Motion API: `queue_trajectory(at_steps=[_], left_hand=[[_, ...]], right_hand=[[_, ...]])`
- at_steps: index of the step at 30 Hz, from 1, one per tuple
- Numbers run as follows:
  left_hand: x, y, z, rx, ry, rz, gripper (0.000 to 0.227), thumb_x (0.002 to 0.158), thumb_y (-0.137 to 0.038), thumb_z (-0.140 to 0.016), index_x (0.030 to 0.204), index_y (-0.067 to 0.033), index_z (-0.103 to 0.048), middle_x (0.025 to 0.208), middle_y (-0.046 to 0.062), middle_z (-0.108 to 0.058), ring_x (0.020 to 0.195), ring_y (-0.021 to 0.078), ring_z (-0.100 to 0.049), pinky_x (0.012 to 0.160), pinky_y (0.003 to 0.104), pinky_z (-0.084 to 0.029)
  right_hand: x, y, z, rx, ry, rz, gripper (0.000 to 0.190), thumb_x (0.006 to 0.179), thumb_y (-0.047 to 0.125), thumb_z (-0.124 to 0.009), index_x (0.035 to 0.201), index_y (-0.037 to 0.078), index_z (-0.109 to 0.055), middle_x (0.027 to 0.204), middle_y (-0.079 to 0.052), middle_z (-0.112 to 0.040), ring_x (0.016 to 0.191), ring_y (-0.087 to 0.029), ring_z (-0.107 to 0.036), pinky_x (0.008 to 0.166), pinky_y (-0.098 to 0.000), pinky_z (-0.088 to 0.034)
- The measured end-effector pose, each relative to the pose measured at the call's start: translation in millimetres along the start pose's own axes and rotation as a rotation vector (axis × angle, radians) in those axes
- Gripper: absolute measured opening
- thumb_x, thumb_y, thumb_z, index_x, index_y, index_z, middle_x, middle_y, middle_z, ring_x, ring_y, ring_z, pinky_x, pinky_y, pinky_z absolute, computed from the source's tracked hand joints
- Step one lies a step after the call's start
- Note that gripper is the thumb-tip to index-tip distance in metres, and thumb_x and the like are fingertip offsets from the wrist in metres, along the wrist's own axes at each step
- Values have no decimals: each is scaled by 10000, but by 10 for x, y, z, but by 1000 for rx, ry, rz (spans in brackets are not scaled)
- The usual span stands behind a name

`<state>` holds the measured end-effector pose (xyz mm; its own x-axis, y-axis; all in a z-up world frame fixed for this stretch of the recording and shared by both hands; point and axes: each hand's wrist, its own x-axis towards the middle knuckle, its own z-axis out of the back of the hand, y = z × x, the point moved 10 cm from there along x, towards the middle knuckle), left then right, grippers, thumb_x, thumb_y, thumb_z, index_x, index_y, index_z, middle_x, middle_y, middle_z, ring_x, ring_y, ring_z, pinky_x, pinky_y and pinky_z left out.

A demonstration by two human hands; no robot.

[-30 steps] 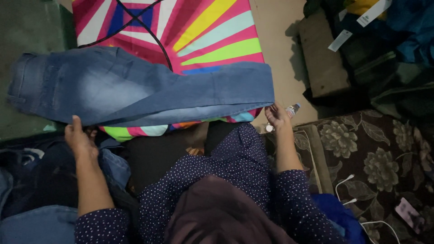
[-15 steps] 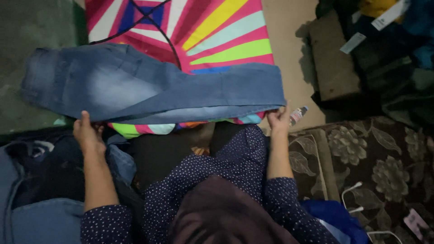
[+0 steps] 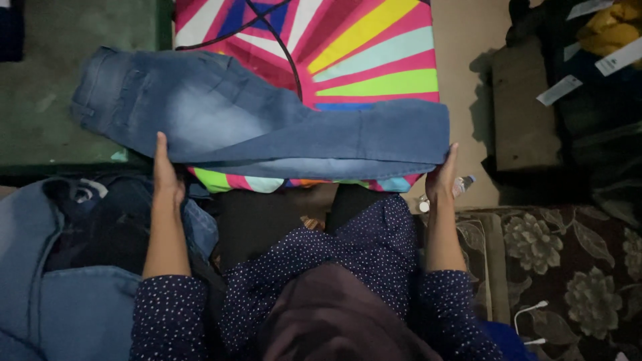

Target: Folding denim jeans on a colorful flat surface.

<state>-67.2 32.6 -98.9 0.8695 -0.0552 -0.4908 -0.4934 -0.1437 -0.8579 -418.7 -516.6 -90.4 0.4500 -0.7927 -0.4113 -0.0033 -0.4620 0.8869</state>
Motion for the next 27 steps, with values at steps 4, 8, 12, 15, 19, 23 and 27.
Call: queue_trajectory(at_steps=[4, 8, 12, 15, 19, 23, 27], left_hand=[[254, 203, 191, -16, -24, 1, 971, 935, -766, -710, 1570, -123, -355, 1597, 205, -407, 1497, 421, -348, 1237, 605, -196], [284, 270, 280, 4, -49, 30, 986, 941, -762, -680, 1592, -114, -320, 1615, 203, -373, 1505, 410, -325, 1245, 587, -211], [107, 217, 240, 0, -84, 63, 1025, 910, -767, -689, 1601, -113, -306, 1625, 192, -362, 1508, 405, -325, 1245, 583, -227], [59, 198, 251, 28, -109, 92, 1051, 903, -776, -677, 1609, -103, -284, 1634, 199, -336, 1513, 404, -310, 1249, 582, -226], [-119, -5, 167, -46, -157, 115, 1033, 882, -764, -704, 1573, -77, -360, 1600, 224, -389, 1501, 410, -342, 1250, 547, -250], [188, -277, 404, -403, -235, 4, 946, 809, -746, -802, 1501, -171, -510, 1567, 157, -468, 1465, 319, -448, 1232, 455, -363], [135, -772, 148, -490, -118, -65, 472, 967, -359, -537, 1299, -36, -634, 1266, 107, -715, 1052, 186, -705, 906, 286, -572]], right_hand=[[351, -276, 236, 106, -21, 39, 786, 1052, 653, -552, 1602, 129, -350, 1674, -190, -254, 1552, -381, -258, 1293, -540, -188], [644, -633, 608, 192, -123, -7, 722, 972, 666, -659, 1500, 193, -524, 1575, -136, -458, 1440, -343, -475, 1222, -518, -377], [587, -675, 736, 214, -236, -22, 740, 930, 677, -699, 1473, 195, -556, 1568, -150, -466, 1432, -336, -492, 1200, -509, -435], [360, -665, 821, 214, -413, -37, 747, 816, 706, -811, 1387, 255, -643, 1491, -83, -570, 1384, -313, -550, 1181, -493, -479], [104, -344, 616, 134, -371, -19, 814, 927, 700, -719, 1512, 173, -510, 1587, -154, -429, 1452, -347, -449, 1202, -521, -420], [77, 112, 865, 173, -340, 91, 855, 970, 706, -700, 1551, 139, -432, 1623, -164, -365, 1503, -359, -370, 1263, -558, -286], [-154, 679, 747, 349, -541, -25, 608, 896, 406, -662, 1412, 97, -568, 1421, -137, -630, 1263, -264, -696, 1041, -372, -672]])
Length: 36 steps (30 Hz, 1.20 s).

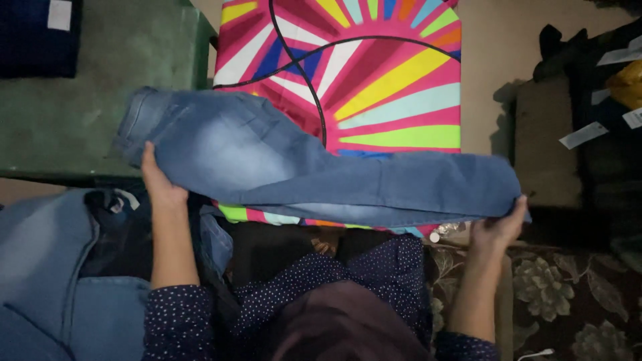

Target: Folding denim jeans on a colorful flat surface.

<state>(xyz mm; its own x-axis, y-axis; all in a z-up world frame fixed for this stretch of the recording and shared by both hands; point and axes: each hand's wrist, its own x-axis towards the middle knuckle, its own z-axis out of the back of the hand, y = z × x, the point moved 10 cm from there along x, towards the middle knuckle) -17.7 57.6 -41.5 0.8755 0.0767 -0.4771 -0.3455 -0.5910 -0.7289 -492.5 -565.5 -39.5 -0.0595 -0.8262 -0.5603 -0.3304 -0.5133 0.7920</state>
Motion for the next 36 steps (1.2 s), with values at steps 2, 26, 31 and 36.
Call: queue_trajectory(at_steps=[2, 26, 31, 36], left_hand=[[-93, -289, -430, 76, -13, -28, 503, 954, -376, -518, 1340, -63, -596, 1309, 121, -682, 1117, 200, -687, 932, 316, -585], [1047, -38, 892, 86, -481, -98, 553, 931, -427, -517, 1348, -66, -550, 1379, 133, -663, 1233, 260, -735, 1072, 390, -599], [1140, -128, 1219, 319, -671, -522, 142, 858, -134, -604, 876, -18, -683, 903, 113, -791, 711, 190, -760, 671, 316, -654], [868, 137, 851, 112, -511, -240, 398, 941, -282, -453, 1205, -76, -670, 1284, 153, -770, 1119, 262, -823, 983, 387, -582]], right_hand=[[-132, 315, -386, -22, 77, 10, 666, 885, 432, -663, 1449, 101, -540, 1506, -170, -544, 1337, -319, -614, 1047, -435, -645], [903, -363, -435, 199, 291, -238, 470, 878, 102, -761, 1293, -46, -597, 1304, -184, -633, 1146, -279, -646, 1009, -375, -585], [949, -146, -846, 213, 521, -317, 475, 896, 81, -721, 1346, -29, -617, 1384, -163, -653, 1215, -268, -636, 1146, -404, -470], [876, 342, -974, -47, 668, -43, 289, 945, 151, -719, 1181, -5, -663, 1138, -90, -717, 1016, -177, -664, 1036, -294, -492]])
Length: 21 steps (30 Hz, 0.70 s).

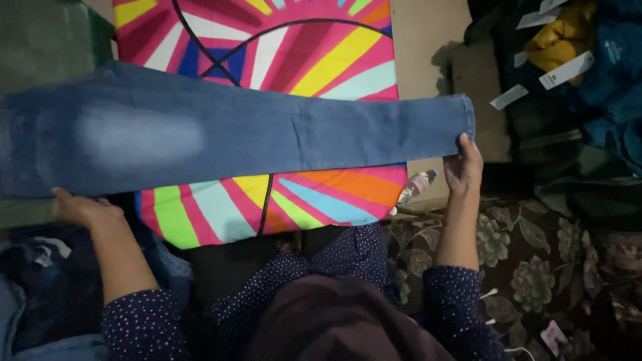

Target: Folding denim jeans on a colorful flat surface.

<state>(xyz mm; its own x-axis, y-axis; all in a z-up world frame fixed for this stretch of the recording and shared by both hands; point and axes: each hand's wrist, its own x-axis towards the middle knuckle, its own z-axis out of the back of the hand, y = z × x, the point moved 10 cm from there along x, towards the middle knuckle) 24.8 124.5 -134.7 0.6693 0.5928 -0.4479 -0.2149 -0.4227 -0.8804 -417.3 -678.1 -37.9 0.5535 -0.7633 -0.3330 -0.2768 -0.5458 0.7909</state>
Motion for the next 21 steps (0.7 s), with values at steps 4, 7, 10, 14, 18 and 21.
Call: queue_trajectory(at_steps=[4, 7, 10, 14, 18, 21], left_hand=[[322, 221, 123, -59, 89, -116, 578, 947, -426, -599, 1399, -76, -514, 1439, 238, -623, 1316, 395, -690, 1112, 494, -501], [-10, 122, 4, 3, 80, 12, 776, 846, -550, -595, 1452, -71, -520, 1510, 185, -571, 1408, 326, -560, 1153, 374, -388], [-116, 138, -23, -34, 51, 195, 708, 837, -465, -557, 1398, -35, -599, 1381, 149, -701, 1241, 251, -745, 1082, 316, -576], [86, 239, 54, 110, 84, 123, 599, 936, -449, -469, 1416, -102, -552, 1451, 137, -624, 1310, 264, -664, 1086, 343, -483], [315, 331, 50, 198, 151, 31, 558, 1017, -443, -428, 1484, -137, -421, 1571, 173, -465, 1445, 334, -521, 1187, 498, -377], [190, 203, 84, 196, 58, -129, 568, 1043, -111, -572, 1519, -157, -265, 1534, 176, -450, 1397, 312, -602, 1183, 431, -512]], right_hand=[[180, -222, 393, -226, -163, -62, 326, 914, 200, -724, 1168, 0, -678, 1079, -87, -697, 965, -163, -618, 967, -277, -483], [168, -221, 327, -167, -230, -84, 346, 893, 175, -732, 1166, -19, -645, 1130, -126, -666, 1038, -202, -621, 1020, -307, -505], [-22, 173, -27, -422, -215, 141, 184, 945, 246, -694, 992, 84, -620, 1032, -59, -570, 994, -193, -524, 980, -377, -434], [-29, 114, 90, -619, -315, 190, 238, 955, 354, -698, 1015, 125, -666, 1056, -46, -617, 1011, -220, -579, 954, -473, -472], [587, -413, 1016, -969, -259, 344, 191, 962, 223, -711, 1080, 76, -736, 1063, -24, -734, 957, -128, -629, 916, -248, -510], [85, -163, 197, -1426, -495, 607, 461, 1013, 272, -617, 1392, 20, -546, 1246, -250, -613, 1083, -406, -620, 921, -486, -513]])
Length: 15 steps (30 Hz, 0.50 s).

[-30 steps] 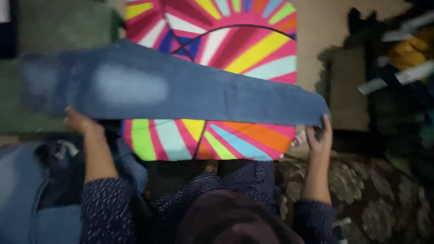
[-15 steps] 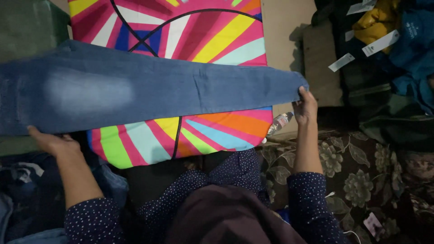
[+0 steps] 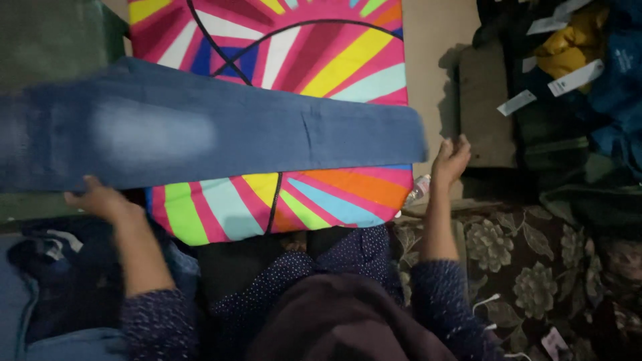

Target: Folding denim jeans on a colorful flat surface.

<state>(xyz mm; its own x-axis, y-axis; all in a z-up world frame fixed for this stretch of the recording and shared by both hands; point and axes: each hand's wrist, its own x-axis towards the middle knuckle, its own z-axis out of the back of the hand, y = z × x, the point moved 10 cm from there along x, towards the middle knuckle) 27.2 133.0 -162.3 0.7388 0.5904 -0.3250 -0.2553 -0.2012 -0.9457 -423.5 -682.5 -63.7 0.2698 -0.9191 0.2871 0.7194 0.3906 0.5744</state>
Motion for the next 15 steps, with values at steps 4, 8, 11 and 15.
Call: queue_trajectory(at_steps=[4, 8, 11, 15], left_hand=[[-1640, -942, -844, 546, 133, -656, 706, 1164, -2, -589, 1643, -177, -99, 1731, 157, -206, 1627, 323, -323, 1344, 528, -280], [-2499, -550, -1916, 1097, 543, -883, 560, 1068, -194, -580, 1594, -141, -393, 1631, 198, -271, 1505, 422, -241, 1157, 676, -144], [-2655, -549, -2120, 1234, 666, -945, 536, 1097, -325, -503, 1608, -193, -412, 1680, 176, -250, 1537, 419, -222, 1164, 725, -137], [-2748, -841, -2111, 1262, 675, -1004, 588, 1033, -368, -596, 1559, -131, -485, 1612, 249, -369, 1465, 456, -377, 1110, 736, -285]], right_hand=[[-743, 1945, -252, 186, 62, 319, 267, 1089, 114, -425, 1315, -27, -441, 1196, -181, -464, 1065, -284, -484, 990, -430, -424], [-2131, 3827, -1133, 420, 497, 628, 436, 1068, 301, -540, 1466, 122, -518, 1522, -146, -454, 1458, -311, -365, 1222, -482, -225], [-2684, 4181, -1466, 156, 651, 989, 639, 1052, 528, -504, 1615, 263, -356, 1691, -32, -336, 1590, -234, -254, 1305, -506, -118], [-2107, 3733, -1312, -131, 510, 1012, 654, 1066, 621, -416, 1643, 329, -318, 1709, -31, -274, 1592, -270, -160, 1266, -505, -35]])
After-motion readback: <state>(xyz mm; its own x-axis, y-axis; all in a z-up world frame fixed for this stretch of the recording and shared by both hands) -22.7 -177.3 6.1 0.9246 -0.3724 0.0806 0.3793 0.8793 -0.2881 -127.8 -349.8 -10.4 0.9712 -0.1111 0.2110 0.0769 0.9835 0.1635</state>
